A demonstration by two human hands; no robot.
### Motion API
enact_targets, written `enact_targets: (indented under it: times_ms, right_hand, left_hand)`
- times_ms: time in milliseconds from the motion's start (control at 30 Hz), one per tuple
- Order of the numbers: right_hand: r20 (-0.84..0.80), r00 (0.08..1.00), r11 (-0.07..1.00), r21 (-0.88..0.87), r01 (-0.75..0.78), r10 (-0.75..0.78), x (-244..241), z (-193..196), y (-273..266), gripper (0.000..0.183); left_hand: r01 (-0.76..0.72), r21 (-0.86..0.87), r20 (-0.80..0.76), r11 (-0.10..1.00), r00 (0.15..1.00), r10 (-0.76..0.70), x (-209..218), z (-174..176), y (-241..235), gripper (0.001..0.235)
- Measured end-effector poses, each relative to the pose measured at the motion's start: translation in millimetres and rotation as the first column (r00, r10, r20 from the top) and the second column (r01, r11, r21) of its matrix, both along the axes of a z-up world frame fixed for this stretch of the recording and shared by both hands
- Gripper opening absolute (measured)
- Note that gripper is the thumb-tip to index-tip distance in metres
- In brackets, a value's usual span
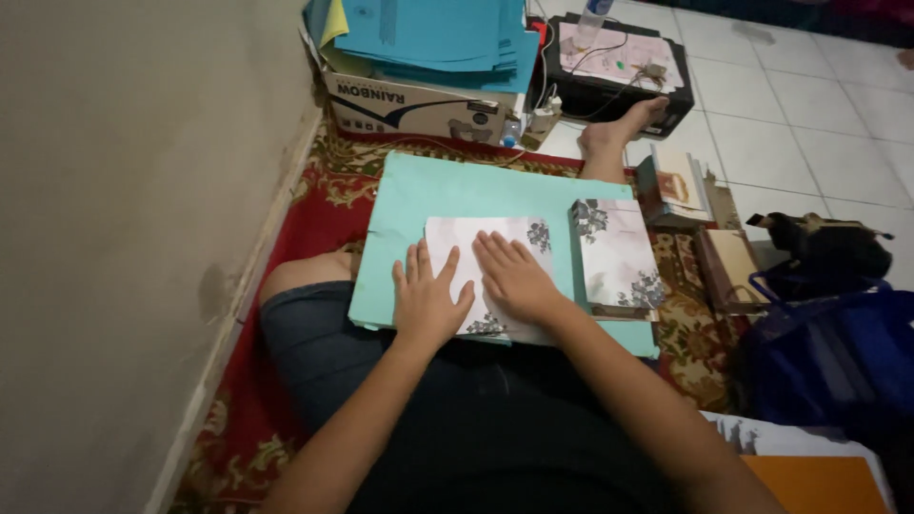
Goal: The person presses and flattens folded paper invitations on a board.
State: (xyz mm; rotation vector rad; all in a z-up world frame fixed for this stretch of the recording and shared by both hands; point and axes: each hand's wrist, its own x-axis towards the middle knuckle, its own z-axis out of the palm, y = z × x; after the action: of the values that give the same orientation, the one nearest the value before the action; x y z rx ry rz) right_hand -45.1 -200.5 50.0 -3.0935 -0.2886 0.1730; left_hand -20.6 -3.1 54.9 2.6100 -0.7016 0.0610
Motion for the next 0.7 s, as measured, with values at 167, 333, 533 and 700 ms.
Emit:
enact_targets:
  times_ms: [167, 333, 533, 700]
  right_hand:
    - [0.041, 0.999, 0.999, -0.031, -0.019, 0.020, -18.0, -7.0, 10.0, 0.065]
    - [-0.011, 0.999, 0.998, -0.023, -0.050, 0.049, -30.7, 0.6, 16.0, 0.067]
    - [0.048, 0.999, 0.998, -0.057, -0.019, 0.022, 7.7, -9.3, -1.0, 0.063]
    - [0.015, 1.000, 1.000, 0.026, 0.005, -0.005, -13.9, 1.5, 13.6, 0.063]
  left_hand:
    - [-0.004, -0.024, -0.034, 1.000, 0.999, 0.004, 1.3, 1.4, -0.4, 0.066]
    - [-0.004, -0.034, -0.004, 0.999, 1.000, 0.004, 1.1, -5.9, 0.3, 0.064]
    - [-0.004, -0.009, 0.013, 1.000, 1.000, 0.004, 1.3, -9.4, -0.7, 0.065]
    - [-0.012, -0.052, -0.035, 0.999, 0.999, 0.010, 0.7, -1.0, -0.9, 0.064]
